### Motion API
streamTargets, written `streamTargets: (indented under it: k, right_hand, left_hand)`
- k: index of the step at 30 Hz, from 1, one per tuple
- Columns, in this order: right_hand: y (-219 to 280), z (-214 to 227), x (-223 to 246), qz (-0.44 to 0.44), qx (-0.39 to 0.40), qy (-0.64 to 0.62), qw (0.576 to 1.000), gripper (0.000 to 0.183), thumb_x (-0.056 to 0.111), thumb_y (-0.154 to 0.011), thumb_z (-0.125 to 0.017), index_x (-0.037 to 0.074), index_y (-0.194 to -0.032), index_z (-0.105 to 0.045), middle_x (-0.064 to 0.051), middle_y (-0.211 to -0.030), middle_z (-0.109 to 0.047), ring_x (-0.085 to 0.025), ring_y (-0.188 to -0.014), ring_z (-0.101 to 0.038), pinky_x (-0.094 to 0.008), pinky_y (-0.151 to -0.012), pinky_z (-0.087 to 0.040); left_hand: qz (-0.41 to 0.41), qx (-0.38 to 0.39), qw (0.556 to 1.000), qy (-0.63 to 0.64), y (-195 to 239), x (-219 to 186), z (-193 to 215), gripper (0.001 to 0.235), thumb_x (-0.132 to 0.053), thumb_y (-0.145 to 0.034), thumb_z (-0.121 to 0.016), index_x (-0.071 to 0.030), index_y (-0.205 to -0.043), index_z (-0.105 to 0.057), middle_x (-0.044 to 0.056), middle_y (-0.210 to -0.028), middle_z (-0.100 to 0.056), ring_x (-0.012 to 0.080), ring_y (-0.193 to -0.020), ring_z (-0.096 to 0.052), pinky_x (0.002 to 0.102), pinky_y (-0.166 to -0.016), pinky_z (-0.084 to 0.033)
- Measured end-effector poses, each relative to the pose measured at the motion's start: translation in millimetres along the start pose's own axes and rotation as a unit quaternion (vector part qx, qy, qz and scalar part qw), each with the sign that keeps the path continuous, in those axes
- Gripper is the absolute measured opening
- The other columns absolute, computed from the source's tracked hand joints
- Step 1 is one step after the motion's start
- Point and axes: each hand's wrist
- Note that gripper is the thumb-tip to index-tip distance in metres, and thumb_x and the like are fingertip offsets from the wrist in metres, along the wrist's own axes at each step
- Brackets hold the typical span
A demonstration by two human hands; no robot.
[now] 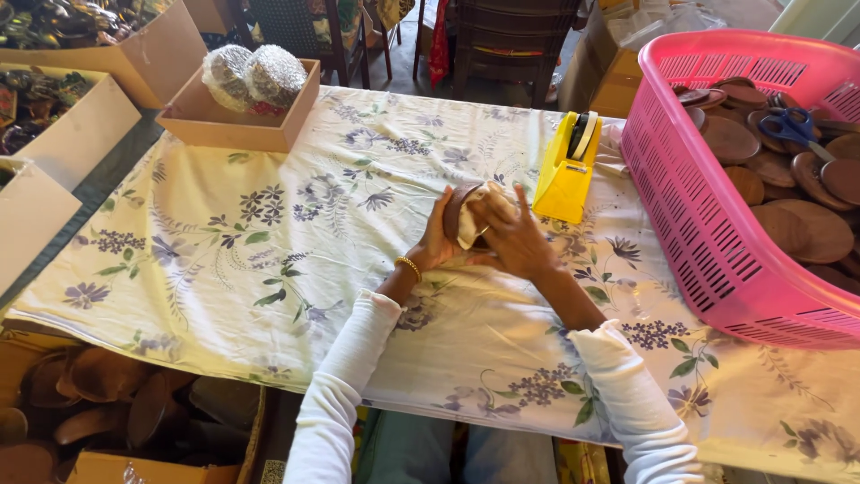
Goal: The person picks a wooden bowl from a box, wipes its inside and rim with a white cloth, and sets it on the table. They then take wooden lids from a pink basket, wipe them, and place a lid onto a bowl.
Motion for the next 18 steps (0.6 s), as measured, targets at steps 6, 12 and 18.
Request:
streamTargets:
  k: [6,12,18]
  right_hand:
    - [2.3,-19.7,10.9,-0.096,0.009,0.028,0.995,0.069,0.063,-0.095,-0.059,-0.001,-0.117,-0.072,-0.017,-0.123,-0.071,-0.028,-0.129,-0.061,-0.063,-0.123,-0.021]
    - [23.9,-65.5,7.1,-0.313,0.216,-0.285,0.88,0.031,0.036,-0.097,-0.072,0.006,-0.105,-0.076,-0.009,-0.098,-0.077,-0.017,-0.087,-0.074,-0.03,-0.08,-0.062]
    - [-19.6,25.9,10.5,-0.283,-0.291,-0.684,0.607,0.045,-0.004,-0.087,-0.068,0.013,-0.128,-0.059,-0.002,-0.127,-0.066,-0.007,-0.108,-0.069,-0.024,-0.094,-0.056]
  left_hand:
    - [-0.029,0.022,0.999,-0.016,-18.7,18.2,41.5,0.081,-0.075,-0.098,-0.047,-0.012,-0.147,-0.055,0.012,-0.136,-0.062,0.027,-0.115,-0.065,0.046,-0.089,-0.055]
    - [-0.086,0.01,0.996,0.004,-8.6,9.5,30.1,0.084,-0.074,-0.099,-0.05,-0.005,-0.149,-0.052,0.015,-0.143,-0.06,0.0303,-0.128,-0.061,0.048,-0.111,-0.053]
    - [-0.02,-0.036,0.999,-0.008,8.9,-6.6,-9.3,0.084,-0.077,-0.086,-0.046,-0.017,-0.144,-0.053,0.009,-0.14,-0.061,0.0279,-0.128,-0.058,0.052,-0.103,-0.051]
Point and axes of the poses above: each hand's wrist, its own y-axis away from the middle knuckle, its own z-axis out of the back of the hand, x = y × z
